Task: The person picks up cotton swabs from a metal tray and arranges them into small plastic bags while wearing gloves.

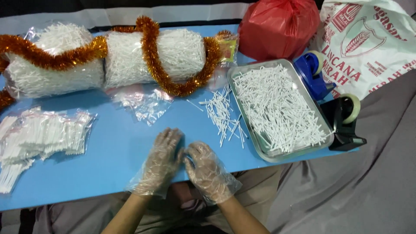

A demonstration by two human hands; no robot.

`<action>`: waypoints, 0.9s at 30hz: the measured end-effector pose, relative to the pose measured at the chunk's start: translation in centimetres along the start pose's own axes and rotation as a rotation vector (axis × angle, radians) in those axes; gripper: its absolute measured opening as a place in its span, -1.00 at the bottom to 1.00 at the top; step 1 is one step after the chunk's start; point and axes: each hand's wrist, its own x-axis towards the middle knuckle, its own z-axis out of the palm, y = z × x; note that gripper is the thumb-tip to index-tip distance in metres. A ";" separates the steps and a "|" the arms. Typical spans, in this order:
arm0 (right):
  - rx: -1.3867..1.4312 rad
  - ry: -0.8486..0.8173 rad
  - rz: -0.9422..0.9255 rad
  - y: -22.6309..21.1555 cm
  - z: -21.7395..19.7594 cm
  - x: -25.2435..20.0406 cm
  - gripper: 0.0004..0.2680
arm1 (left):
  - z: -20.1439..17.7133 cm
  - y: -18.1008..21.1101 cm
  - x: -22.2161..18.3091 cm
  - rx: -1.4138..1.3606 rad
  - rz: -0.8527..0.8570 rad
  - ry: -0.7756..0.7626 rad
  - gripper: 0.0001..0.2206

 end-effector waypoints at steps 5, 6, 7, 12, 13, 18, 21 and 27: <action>0.051 -0.002 0.062 0.7 -2.2 0.8 -0.80 | 4.1 -0.3 2.3 -0.211 0.397 0.035 -0.53; 0.041 0.009 0.063 1.0 -2.5 1.1 -0.80 | 4.6 -0.5 3.4 -0.213 0.412 0.038 -0.53; 0.043 0.031 0.079 1.1 -3.0 1.1 -0.81 | 5.2 -0.6 4.0 -0.200 0.424 -0.005 -0.51; 0.112 -0.052 0.286 2.3 -4.6 1.9 -0.88 | 7.0 -0.6 7.7 -0.224 0.507 0.060 -0.54; 0.163 0.015 0.323 2.9 -4.6 2.1 -0.88 | 7.2 -0.5 8.2 -0.275 0.533 0.060 -0.56; 0.012 0.251 0.218 4.6 -5.8 6.0 -0.91 | 4.4 1.5 10.0 -0.444 0.571 0.124 -0.65; -0.179 0.220 0.053 5.8 -6.4 8.0 -0.88 | 2.1 1.6 10.5 -0.598 0.534 0.088 -0.74; -0.559 0.232 -0.025 8.6 -4.6 8.2 -0.74 | 1.0 -0.3 10.2 -0.640 0.320 0.212 -0.83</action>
